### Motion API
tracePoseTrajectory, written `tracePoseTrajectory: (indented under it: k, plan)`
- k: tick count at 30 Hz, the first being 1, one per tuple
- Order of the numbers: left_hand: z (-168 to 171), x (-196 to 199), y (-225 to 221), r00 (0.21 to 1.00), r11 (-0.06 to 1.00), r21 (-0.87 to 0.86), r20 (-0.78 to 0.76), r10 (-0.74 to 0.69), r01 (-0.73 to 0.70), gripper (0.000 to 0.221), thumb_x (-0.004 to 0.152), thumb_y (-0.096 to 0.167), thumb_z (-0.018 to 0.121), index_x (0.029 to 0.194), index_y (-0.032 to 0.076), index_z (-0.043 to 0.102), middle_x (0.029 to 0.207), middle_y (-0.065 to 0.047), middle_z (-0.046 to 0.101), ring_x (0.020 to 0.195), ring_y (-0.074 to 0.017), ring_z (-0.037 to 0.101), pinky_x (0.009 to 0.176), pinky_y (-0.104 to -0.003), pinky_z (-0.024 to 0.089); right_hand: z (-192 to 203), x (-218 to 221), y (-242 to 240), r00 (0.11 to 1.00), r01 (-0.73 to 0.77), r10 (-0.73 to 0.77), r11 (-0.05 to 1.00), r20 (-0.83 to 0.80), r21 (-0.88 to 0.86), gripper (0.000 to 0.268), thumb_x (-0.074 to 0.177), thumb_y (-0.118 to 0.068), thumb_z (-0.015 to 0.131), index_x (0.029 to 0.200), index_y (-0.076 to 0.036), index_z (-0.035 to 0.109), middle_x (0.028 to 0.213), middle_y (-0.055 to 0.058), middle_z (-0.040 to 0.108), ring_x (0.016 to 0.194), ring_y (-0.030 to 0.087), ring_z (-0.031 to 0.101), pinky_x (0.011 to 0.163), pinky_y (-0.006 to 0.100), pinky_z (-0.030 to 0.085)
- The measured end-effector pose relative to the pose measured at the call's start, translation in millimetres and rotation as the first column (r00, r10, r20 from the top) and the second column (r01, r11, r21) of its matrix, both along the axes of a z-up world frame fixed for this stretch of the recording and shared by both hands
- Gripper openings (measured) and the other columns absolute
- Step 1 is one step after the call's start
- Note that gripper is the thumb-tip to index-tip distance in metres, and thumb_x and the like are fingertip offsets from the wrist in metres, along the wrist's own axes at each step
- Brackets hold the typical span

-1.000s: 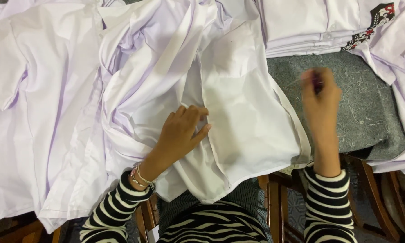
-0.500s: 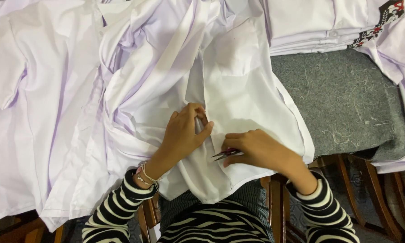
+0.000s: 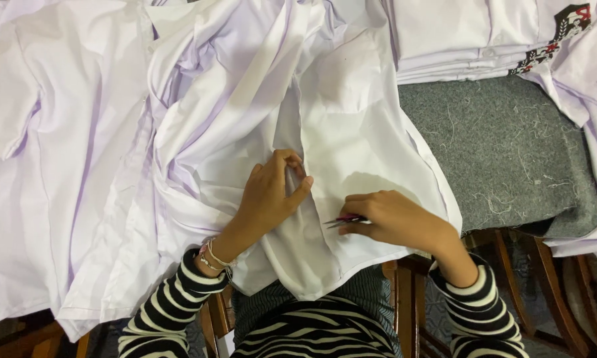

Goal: Trimming loose threads from white shirts using thread snips at a finishing station

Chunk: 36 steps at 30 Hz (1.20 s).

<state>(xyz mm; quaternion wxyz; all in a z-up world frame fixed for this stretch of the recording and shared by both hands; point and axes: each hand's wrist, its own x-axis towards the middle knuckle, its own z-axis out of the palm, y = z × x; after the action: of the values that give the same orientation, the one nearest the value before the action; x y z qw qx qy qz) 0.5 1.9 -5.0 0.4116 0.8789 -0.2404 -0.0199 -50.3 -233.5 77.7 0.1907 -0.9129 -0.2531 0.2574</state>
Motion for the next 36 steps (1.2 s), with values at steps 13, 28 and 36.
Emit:
tracePoseTrajectory:
  k: [13,28,36]
  plan:
    - [9.4,1.2,2.6,0.992,0.923,-0.377,-0.122,0.029,-0.074,0.016,0.108,0.025,0.047,0.117,0.012,0.051,0.079,-0.002,0.051,0.064,-0.0137,0.049,0.067,-0.028,0.043,-1.4,16.9,-89.8,0.806,0.497,-0.464,0.868,0.367,0.006,0.023,0.099,-0.025,0.065,0.11,-0.008,0.076,0.105,0.01,0.078,0.09,0.036,0.074,0.074,0.047,0.056]
    - [47.0,53.2,18.2,0.876,0.934,0.185,0.328,-0.352,0.306,0.025,0.091,0.011,0.068,0.116,0.013,0.069,0.116,-0.004,0.063,0.099,-0.0284,0.061,0.08,-0.039,0.053,-12.2,25.6,-22.2,0.858,0.413,-0.504,0.793,0.1,0.448,0.024,0.091,-0.019,0.073,0.112,-0.008,0.073,0.096,0.02,0.077,0.095,0.041,0.075,0.082,0.05,0.058]
    - [1.8,108.4,-8.8,0.728,0.873,0.254,0.483,-0.487,0.416,0.012,0.094,0.035,0.068,0.087,0.027,0.064,0.111,0.012,0.067,0.13,-0.0144,0.052,0.104,-0.032,0.038,-36.5,43.3,-3.7,0.779,0.517,-0.628,0.642,0.0,0.566,0.019,0.092,-0.02,0.075,0.105,-0.006,0.072,0.065,0.004,0.05,0.063,0.019,0.054,0.062,0.036,0.048]
